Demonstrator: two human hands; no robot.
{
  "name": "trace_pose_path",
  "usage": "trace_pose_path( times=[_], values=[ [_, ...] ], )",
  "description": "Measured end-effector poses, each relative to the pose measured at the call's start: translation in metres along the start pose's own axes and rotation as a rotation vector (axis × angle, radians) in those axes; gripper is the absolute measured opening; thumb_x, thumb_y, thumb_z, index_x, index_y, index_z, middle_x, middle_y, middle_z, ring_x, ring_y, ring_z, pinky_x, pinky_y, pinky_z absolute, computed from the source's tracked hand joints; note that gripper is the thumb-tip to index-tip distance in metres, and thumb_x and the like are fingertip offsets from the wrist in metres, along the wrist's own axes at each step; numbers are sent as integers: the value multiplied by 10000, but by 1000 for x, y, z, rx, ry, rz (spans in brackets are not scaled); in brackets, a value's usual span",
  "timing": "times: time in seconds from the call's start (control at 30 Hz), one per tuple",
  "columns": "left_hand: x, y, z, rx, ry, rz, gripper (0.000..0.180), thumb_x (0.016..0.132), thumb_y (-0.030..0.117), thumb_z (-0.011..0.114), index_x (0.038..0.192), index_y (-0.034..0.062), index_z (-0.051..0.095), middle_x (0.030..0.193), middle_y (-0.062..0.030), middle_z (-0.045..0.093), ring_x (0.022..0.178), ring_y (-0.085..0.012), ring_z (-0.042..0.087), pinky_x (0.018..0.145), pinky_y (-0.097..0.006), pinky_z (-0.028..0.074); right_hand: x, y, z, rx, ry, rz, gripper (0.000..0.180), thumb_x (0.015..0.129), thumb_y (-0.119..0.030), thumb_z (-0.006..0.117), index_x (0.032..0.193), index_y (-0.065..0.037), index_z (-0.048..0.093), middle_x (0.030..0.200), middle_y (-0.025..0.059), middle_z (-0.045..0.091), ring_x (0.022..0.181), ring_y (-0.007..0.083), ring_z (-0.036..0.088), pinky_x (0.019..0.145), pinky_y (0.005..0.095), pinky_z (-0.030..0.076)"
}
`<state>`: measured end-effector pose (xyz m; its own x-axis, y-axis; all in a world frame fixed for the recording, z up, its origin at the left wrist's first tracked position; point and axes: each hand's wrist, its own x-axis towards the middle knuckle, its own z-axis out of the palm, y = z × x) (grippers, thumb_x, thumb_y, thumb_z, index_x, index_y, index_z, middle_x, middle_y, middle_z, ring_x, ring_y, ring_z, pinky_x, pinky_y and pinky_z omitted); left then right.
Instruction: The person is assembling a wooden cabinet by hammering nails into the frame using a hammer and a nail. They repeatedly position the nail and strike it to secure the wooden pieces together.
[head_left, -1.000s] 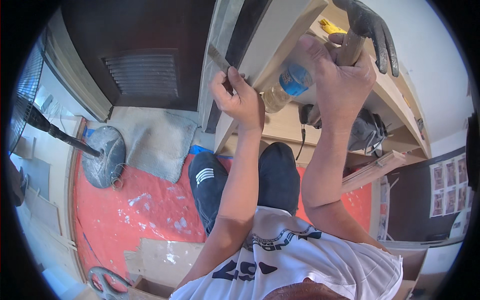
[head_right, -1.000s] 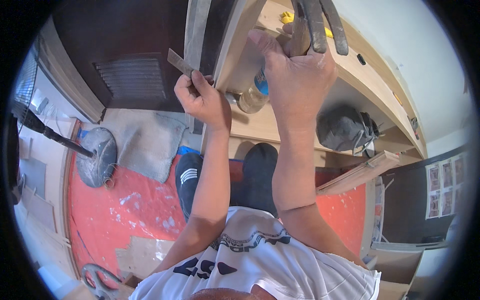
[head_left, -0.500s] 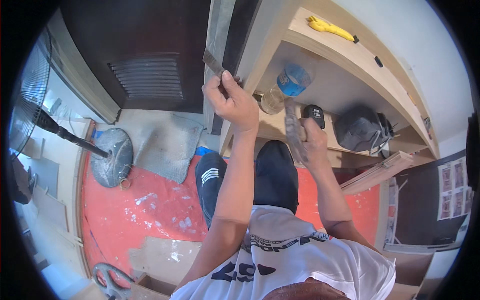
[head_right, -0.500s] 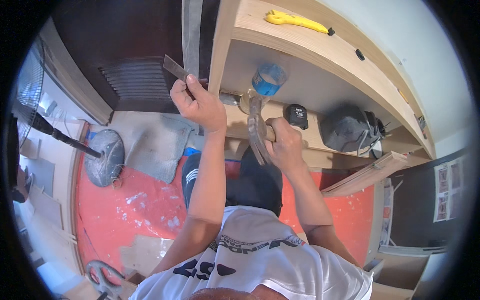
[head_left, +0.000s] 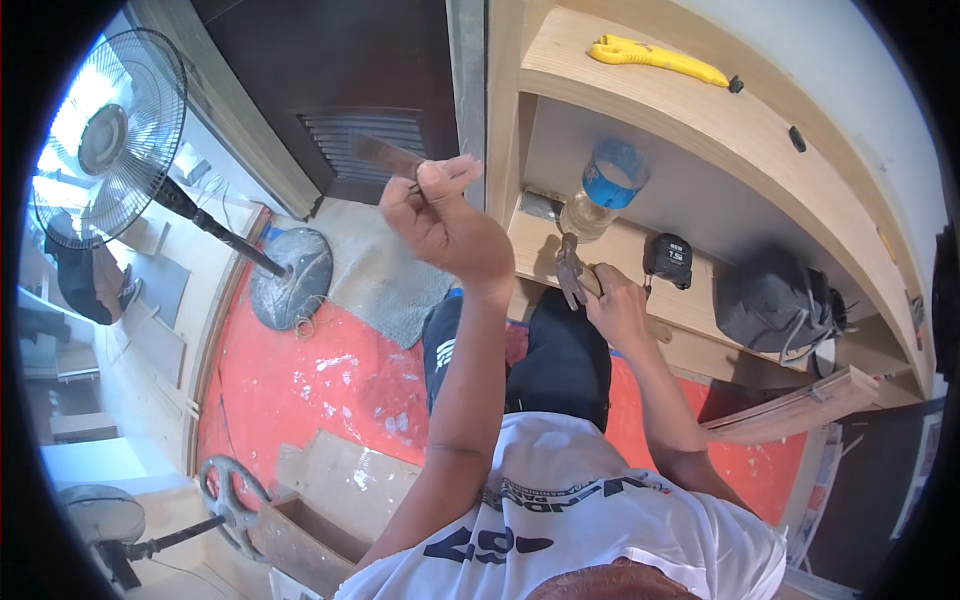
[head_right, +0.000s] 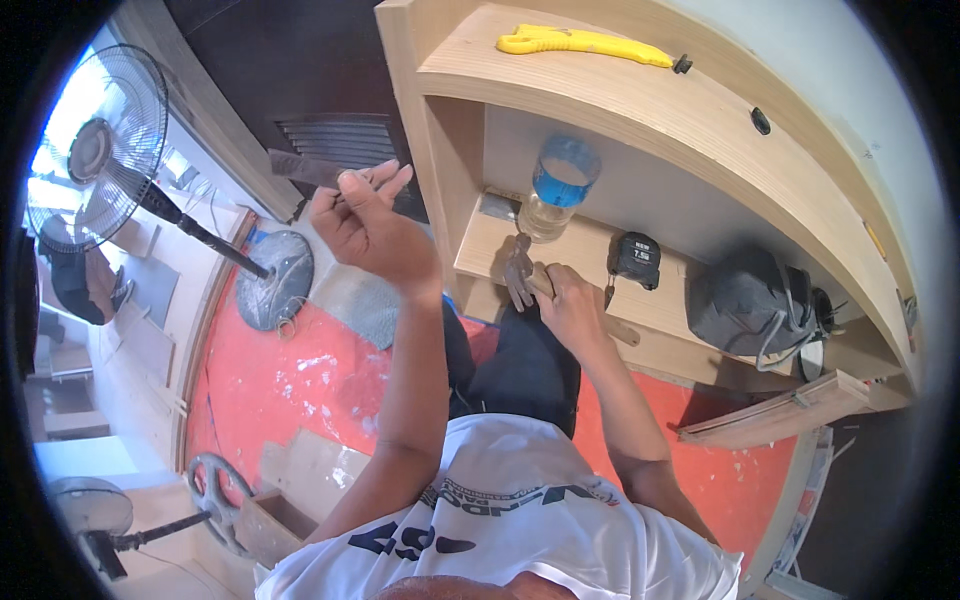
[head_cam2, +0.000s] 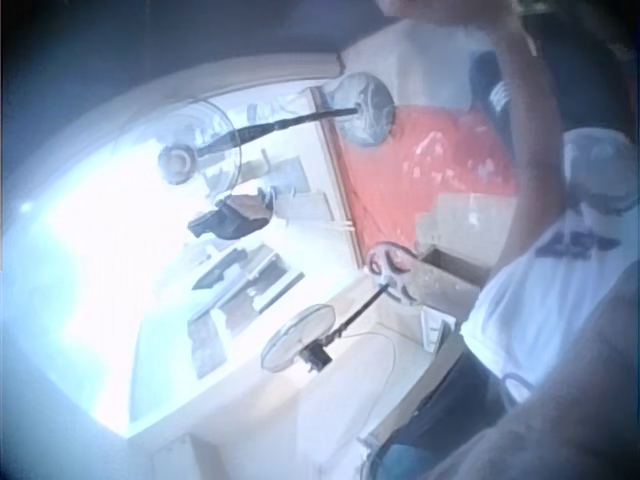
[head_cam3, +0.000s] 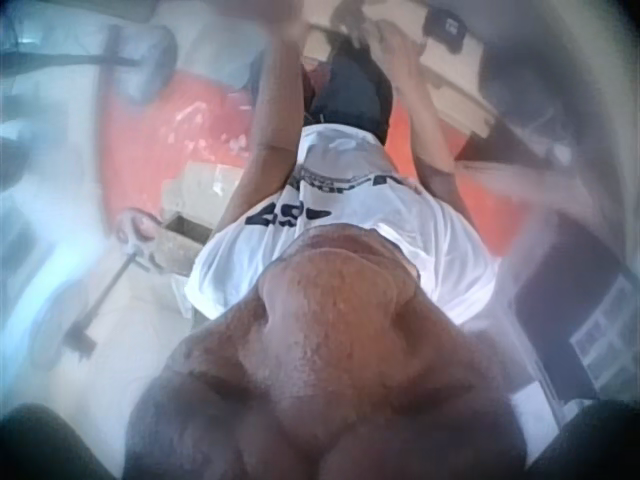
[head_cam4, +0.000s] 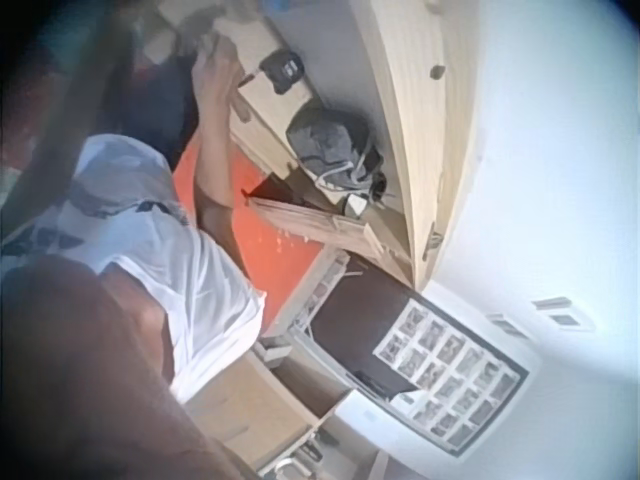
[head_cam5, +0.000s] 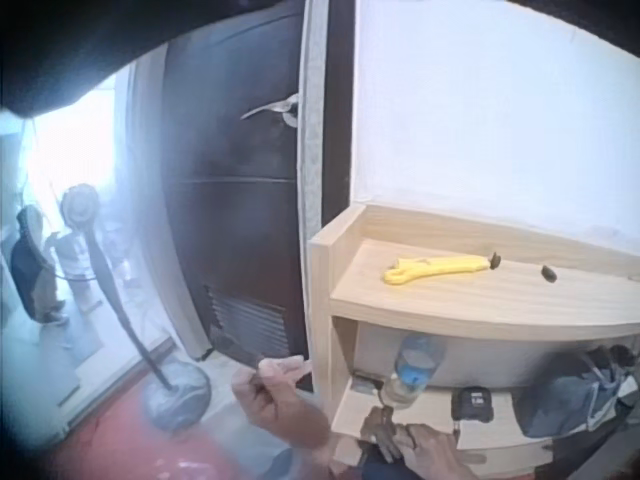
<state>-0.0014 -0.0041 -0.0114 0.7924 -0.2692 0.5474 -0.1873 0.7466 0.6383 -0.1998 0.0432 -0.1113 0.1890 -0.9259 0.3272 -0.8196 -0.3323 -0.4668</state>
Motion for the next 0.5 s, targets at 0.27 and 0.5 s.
trace_pose_path(
  times=[0.27, 0.5],
  values=[
    [4, 38, 29, -134, -48, 51, 320, 1064, 274, 419, 1121, -34, 351, 1102, -282, 616, 1004, -289, 672, 843, -377, 584, 21, 5, -11, 16, -258, 123, 326, 910, -288, 618, 1127, -47, 645, 960, 235, 698, 900, 412, 671, 793, 489, 532],
    [-15, 54, 60, 66, -79, 101, 347, 1065, 275, 376, 1181, -50, 334, 1329, -326, 501, 1244, -331, 541, 1025, -451, 467, 18, 30, 12, 210, -157, 61, 196, 875, -147, 649, 984, 14, 617, 830, 280, 657, 825, 454, 648, 717, 525, 502]
  ],
)
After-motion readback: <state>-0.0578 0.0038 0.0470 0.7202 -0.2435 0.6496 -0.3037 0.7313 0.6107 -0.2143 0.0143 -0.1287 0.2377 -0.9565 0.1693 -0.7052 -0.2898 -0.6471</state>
